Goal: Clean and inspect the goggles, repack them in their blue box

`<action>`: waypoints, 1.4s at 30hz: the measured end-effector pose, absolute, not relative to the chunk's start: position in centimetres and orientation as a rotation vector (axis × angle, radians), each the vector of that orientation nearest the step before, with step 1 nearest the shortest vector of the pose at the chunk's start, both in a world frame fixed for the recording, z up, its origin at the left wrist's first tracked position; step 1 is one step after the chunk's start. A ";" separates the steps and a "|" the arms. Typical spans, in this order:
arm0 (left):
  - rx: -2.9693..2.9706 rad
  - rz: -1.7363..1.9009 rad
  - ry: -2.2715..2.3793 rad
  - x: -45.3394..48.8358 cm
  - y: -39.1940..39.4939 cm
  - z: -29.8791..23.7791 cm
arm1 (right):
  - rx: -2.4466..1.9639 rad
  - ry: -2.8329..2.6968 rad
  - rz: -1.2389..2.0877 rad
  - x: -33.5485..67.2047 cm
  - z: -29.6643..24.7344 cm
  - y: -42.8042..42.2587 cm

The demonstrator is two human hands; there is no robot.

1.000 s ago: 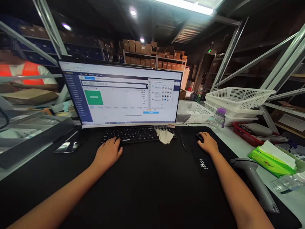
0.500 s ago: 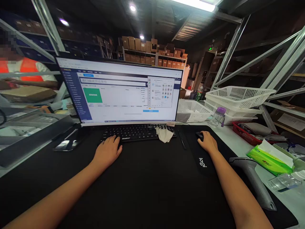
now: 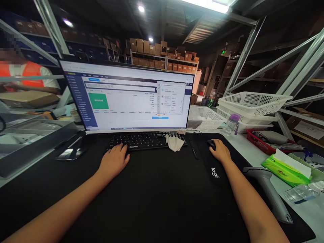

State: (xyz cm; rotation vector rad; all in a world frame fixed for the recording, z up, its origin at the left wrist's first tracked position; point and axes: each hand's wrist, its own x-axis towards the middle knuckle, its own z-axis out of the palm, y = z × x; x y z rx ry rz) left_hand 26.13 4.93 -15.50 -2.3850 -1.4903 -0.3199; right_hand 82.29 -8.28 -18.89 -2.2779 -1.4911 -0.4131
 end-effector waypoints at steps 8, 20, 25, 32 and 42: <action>-2.392 -0.304 -1.478 26.1 5.1 -15.6 | -2.311 -1.462 -0.405 81.7 -18.4 -8.4; -2.373 -0.303 -1.474 26.1 4.9 -15.4 | -2.318 -1.426 -0.411 82.0 -18.6 -8.2; -2.373 -0.278 -1.483 26.1 4.8 -15.3 | -2.263 -1.455 -0.428 83.0 -19.4 -7.8; -2.374 -0.264 -1.482 26.2 4.7 -15.1 | -2.215 -1.466 -0.455 83.6 -20.0 -7.5; -2.379 -0.265 -1.492 26.1 4.8 -15.2 | -2.216 -1.485 -0.452 83.3 -19.9 -8.0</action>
